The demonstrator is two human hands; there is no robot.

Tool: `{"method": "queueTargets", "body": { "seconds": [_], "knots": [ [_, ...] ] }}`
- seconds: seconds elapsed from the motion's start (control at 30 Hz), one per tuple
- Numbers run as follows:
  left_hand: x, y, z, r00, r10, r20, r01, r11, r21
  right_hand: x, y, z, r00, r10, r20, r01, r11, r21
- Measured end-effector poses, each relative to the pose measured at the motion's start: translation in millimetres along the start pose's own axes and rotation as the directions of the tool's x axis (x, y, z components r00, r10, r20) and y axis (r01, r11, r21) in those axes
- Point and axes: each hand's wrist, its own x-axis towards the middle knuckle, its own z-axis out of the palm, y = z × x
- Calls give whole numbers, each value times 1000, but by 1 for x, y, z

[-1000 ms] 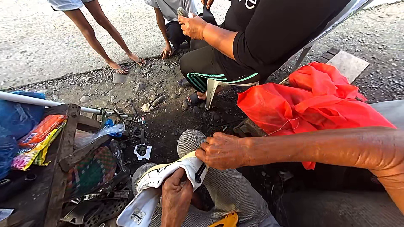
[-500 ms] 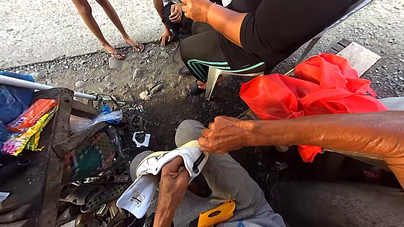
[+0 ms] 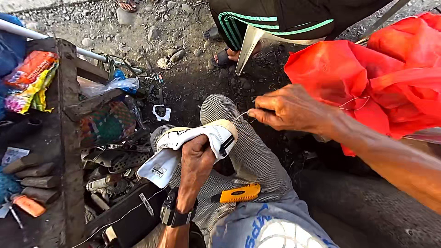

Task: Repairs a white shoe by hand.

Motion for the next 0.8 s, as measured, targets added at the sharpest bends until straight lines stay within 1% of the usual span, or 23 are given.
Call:
{"method": "queueTargets", "body": {
  "seconds": [0.03, 0.07, 0.1, 0.13, 0.17, 0.23, 0.3, 0.37, 0.4, 0.47, 0.53, 0.67, 0.73, 0.77, 0.8],
  "knots": [
    [0, -1, 0, 1000, 8, 1, -8, 1000, 4, -4, -3, 10, 998, 46, 44, -52, 986, 156],
    [0, -2, 0, 1000, 10, -2, -10, 1000, -2, -9, -6, 20, 992, 79, 100, -108, 936, 335],
    [0, -2, 0, 1000, -1, -10, 1, 1000, -12, -13, -8, 30, 985, 101, 141, -158, 855, 494],
    [-1, -3, 0, 1000, -15, -18, 14, 1000, -25, -17, -11, 39, 982, 121, 148, -187, 772, 607],
    [-1, -3, -1, 999, -29, -21, 28, 999, -39, -21, -13, 46, 982, 142, 126, -190, 695, 693],
    [-3, -5, -2, 999, -36, -2, 36, 997, -70, -28, -18, 54, 975, 217, 44, -163, 565, 809],
    [-5, -7, -4, 999, -35, 21, 37, 992, -121, -31, -25, 61, 950, 308, -50, -115, 495, 861],
    [-6, -7, -5, 999, -33, 34, 38, 990, -137, -28, -28, 70, 928, 351, -127, -66, 488, 870],
    [-6, -7, -5, 999, -34, 37, 39, 989, -143, -26, -30, 74, 921, 363, -140, -60, 486, 872],
    [-6, -6, -5, 999, -36, 40, 42, 988, -148, -20, -33, 78, 907, 413, -86, -122, 452, 884],
    [-6, -6, -5, 998, -40, 42, 45, 988, -145, -14, -35, 77, 891, 454, 5, -198, 378, 904],
    [-7, -7, -6, 999, -40, 34, 45, 990, -136, -6, -42, 69, 881, 448, 151, -275, 225, 935],
    [-7, -7, -6, 999, -40, 34, 44, 990, -131, -6, -42, 70, 884, 443, 147, -231, 141, 963],
    [-7, -6, -5, 999, -43, 33, 47, 991, -128, -7, -43, 73, 896, 433, 100, -171, 128, 977],
    [-6, -6, -5, 998, -49, 29, 52, 990, -128, -8, -44, 75, 910, 414, 22, -92, 150, 984]
  ]
}}
